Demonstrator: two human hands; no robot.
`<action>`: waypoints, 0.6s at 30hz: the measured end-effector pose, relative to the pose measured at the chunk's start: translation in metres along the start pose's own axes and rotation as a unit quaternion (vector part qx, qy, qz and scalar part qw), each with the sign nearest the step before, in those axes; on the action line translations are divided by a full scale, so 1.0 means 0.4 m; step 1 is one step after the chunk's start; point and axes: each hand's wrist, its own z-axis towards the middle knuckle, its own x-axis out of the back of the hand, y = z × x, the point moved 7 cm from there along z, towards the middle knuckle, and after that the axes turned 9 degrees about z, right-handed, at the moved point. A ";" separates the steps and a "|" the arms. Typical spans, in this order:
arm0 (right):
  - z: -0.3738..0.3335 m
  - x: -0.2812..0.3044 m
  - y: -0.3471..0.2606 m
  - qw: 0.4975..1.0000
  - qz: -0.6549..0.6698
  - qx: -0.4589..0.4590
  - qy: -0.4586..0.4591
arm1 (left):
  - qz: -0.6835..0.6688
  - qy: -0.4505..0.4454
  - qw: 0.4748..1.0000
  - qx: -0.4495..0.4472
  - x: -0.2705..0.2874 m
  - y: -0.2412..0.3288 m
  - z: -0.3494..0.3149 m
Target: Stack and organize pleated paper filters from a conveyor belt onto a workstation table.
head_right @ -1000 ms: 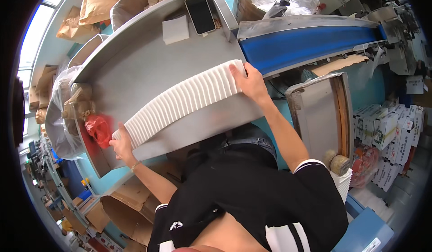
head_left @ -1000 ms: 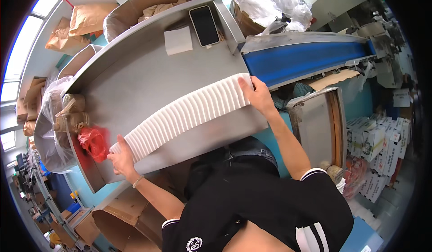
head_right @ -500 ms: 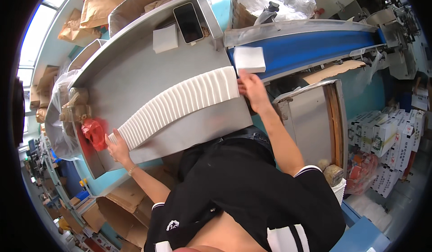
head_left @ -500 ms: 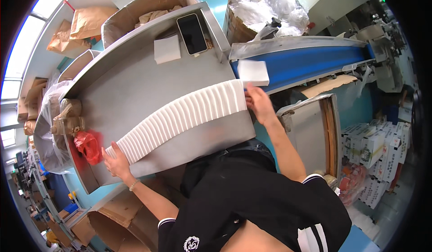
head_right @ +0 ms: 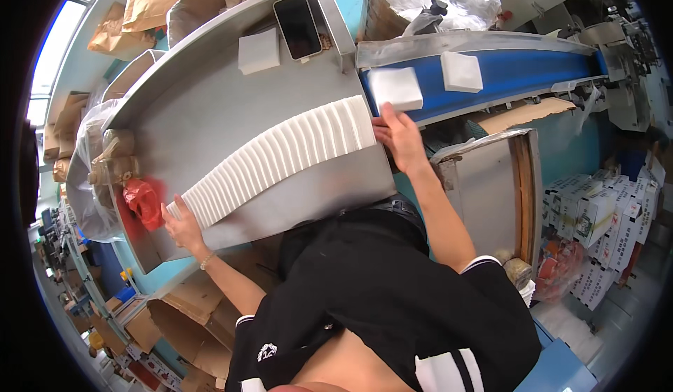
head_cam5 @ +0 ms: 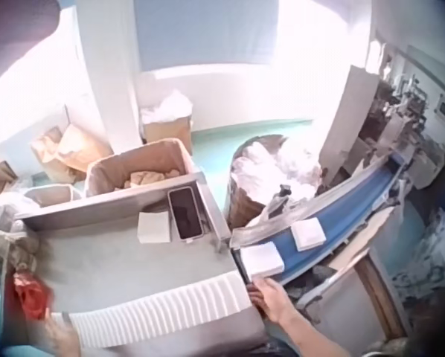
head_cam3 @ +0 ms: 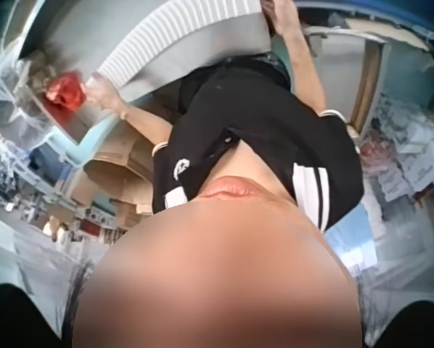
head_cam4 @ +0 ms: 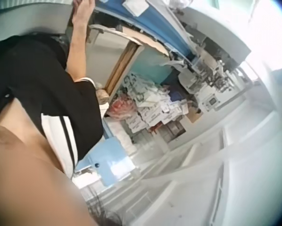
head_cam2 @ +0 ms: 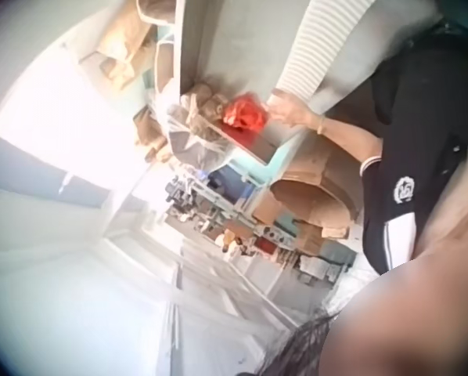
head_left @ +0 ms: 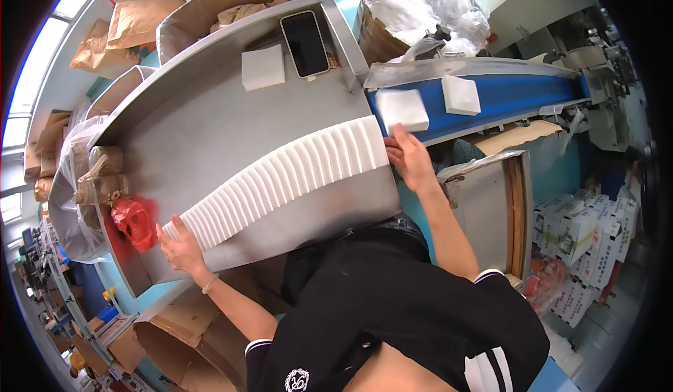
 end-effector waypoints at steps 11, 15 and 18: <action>-0.033 -0.014 0.061 0.993 -0.088 -0.049 -0.064 | -0.024 0.002 1.000 -0.010 0.003 0.000 -0.009; -0.003 -0.007 -0.001 0.999 -0.010 0.023 0.021 | -0.030 -0.014 0.999 -0.018 -0.012 0.039 -0.013; -0.034 -0.157 -0.020 0.906 -0.364 0.199 -0.085 | -0.020 -0.010 1.000 -0.016 0.009 0.053 -0.017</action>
